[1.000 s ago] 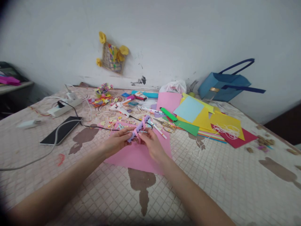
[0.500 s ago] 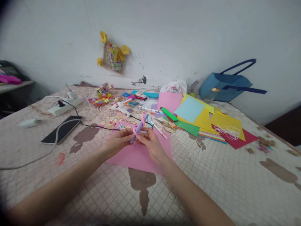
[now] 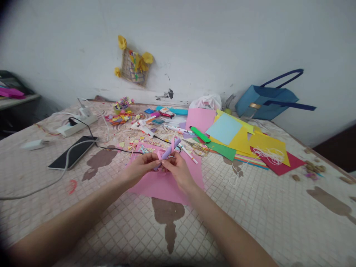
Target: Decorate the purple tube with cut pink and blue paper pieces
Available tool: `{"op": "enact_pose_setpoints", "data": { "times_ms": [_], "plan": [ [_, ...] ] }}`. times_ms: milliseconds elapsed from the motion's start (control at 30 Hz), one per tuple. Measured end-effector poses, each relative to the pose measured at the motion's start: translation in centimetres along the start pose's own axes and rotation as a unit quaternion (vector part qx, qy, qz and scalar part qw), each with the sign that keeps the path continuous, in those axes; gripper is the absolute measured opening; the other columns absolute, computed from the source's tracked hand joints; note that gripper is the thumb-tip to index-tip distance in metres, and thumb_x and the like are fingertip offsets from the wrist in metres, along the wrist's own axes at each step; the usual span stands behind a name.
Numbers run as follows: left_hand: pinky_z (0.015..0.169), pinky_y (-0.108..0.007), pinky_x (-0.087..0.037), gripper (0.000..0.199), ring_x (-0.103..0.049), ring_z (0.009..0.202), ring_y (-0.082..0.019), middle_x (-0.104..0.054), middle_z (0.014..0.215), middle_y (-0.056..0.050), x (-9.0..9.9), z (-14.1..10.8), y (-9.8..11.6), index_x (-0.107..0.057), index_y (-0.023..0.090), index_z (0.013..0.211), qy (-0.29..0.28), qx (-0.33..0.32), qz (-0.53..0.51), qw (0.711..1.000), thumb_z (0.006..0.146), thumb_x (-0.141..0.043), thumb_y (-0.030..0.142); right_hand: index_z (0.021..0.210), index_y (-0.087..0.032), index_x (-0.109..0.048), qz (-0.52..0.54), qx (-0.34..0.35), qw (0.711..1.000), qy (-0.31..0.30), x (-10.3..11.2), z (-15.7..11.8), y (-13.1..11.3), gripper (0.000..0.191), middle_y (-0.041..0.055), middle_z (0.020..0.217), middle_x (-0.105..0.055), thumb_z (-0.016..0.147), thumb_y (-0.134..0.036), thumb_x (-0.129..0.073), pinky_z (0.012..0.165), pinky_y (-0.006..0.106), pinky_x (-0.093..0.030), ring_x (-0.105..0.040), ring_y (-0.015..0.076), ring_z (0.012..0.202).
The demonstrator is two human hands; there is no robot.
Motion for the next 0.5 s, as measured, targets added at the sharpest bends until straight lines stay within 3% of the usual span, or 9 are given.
{"op": "enact_pose_setpoints", "data": {
  "times_ms": [500],
  "plan": [
    [0.060, -0.022, -0.040, 0.023, -0.054, 0.067, -0.010, -0.059, 0.074, -0.002, -0.09, -0.14, 0.06, -0.057, 0.014, 0.077, 0.033, 0.056, -0.032, 0.997, 0.068, -0.067, 0.033, 0.084, -0.020, -0.051, 0.004, 0.005, 1.000, -0.007, -0.15, -0.07, 0.03, 0.017, -0.0035, 0.066, -0.055, 0.071, -0.025, -0.063, 0.063, 0.028, -0.042, -0.053, 0.0122, 0.061]
  ]
}}
Point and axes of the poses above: each hand's wrist, its own z-axis towards the middle knuckle, its own x-axis out of the back of the hand, y = z × x, the point moved 3 cm from there along z, towards the middle knuckle
